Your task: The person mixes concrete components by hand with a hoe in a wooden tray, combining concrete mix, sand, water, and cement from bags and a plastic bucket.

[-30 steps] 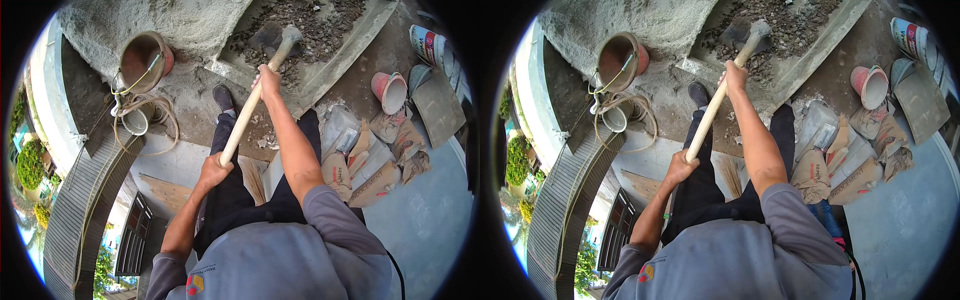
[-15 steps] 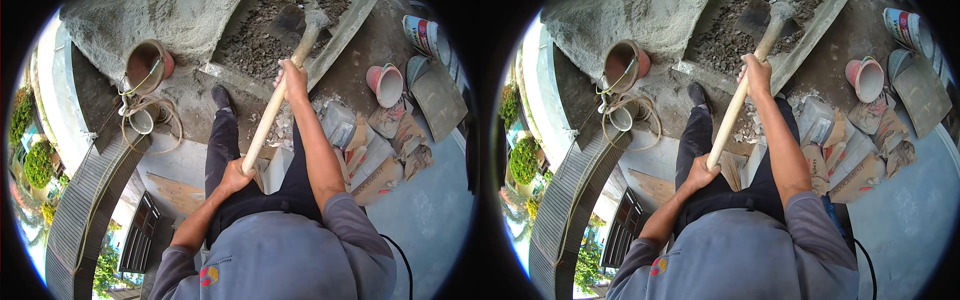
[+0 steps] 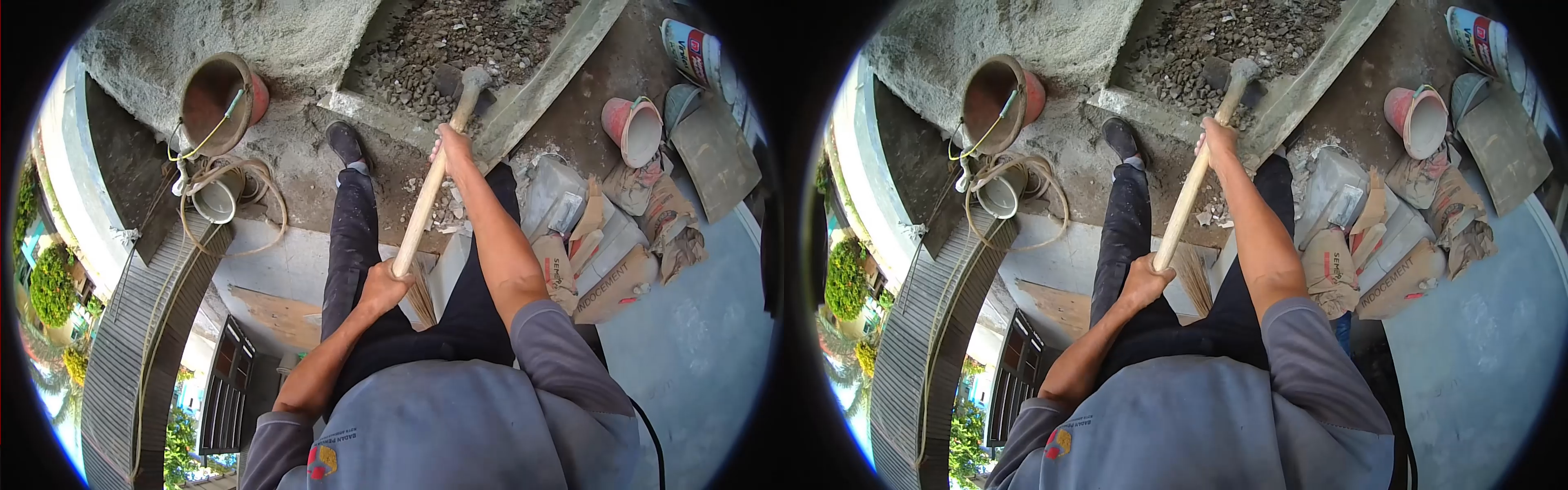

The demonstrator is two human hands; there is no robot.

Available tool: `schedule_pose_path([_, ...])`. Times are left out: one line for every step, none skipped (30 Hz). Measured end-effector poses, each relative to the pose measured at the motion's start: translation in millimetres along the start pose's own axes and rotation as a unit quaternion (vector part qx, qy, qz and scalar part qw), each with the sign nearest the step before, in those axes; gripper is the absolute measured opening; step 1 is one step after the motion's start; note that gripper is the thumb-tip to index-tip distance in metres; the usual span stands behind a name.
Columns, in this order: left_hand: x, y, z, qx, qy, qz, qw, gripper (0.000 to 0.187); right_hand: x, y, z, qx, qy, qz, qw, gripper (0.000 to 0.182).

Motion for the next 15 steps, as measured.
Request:
schedule_pose_path([-1,0,-5,0.003,-0.016,0.01,1.0,0.029,-4,-2,12,0.007,-0.008,0.001,1.0,0.02])
schedule_pose_path([-7,-10,-2,0.018,-0.032,0.027,0.999,0.029,0,-11,16,0.017,-0.014,0.013,1.0,0.02])
schedule_pose_path([-12,-18,-6,-0.023,-0.045,0.017,0.999,0.026,3,-26,28,0.027,-0.017,0.023,0.999,0.02])
schedule_pose_path([-17,-19,-13,-0.071,-0.058,0.003,0.996,0.024,0,-40,51,0.045,-0.019,0.036,0.998,0.02])
schedule_pose_path([-23,-21,-21,-0.117,-0.07,-0.008,0.991,0.022,4,-64,77,0.074,-0.019,0.02,0.997,0.024])
schedule_pose_path([-32,-19,-30,-0.129,-0.065,-0.003,0.989,0.023,8,-82,105,0.096,0.004,0.046,0.994,0.023])
schedule_pose_path([-43,-12,-43,-0.142,-0.059,0.001,0.988,0.025,10,-104,142,0.134,-0.002,0.056,0.989,0.023])
schedule_pose_path([-53,-4,-59,-0.154,-0.052,0.003,0.987,0.027,14,-119,177,0.17,0.0,0.048,0.984,0.022])
schedule_pose_path([-54,0,-88,-0.178,-0.059,-0.007,0.982,0.026,18,-126,211,0.211,-0.011,0.055,0.976,0.02])
schedule_pose_path([-53,3,-119,-0.202,-0.065,-0.017,0.977,0.026,23,-129,242,0.234,-0.022,0.04,0.971,0.019])
schedule_pose_path([-57,13,-137,-0.205,-0.07,-0.019,0.976,0.026,27,-122,269,0.263,-0.008,0.05,0.963,0.017])
schedule_pose_path([-61,24,-154,-0.209,-0.074,-0.021,0.975,0.026,30,-117,286,0.271,-0.009,0.056,0.961,0.015])
schedule_pose_path([-65,30,-161,-0.212,-0.078,-0.022,0.974,0.026,34,-99,293,0.27,-0.017,0.05,0.961,0.016])
schedule_pose_path([-71,35,-155,-0.192,-0.082,-0.014,0.978,0.026,37,-81,291,0.267,-0.025,0.046,0.962,0.017])
schedule_pose_path([-77,45,-142,-0.174,-0.084,-0.008,0.981,0.027,40,-67,273,0.242,-0.027,0.032,0.969,0.018])
Point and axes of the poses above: each hand's wrist, its own y-axis towards the middle knuckle, its own x-axis out of the back of the hand, z = x × y, the point moved 7 cm from there along y, towards the middle knuckle, and after that the axes turned 5 degrees about y, right-handed, at the moved point
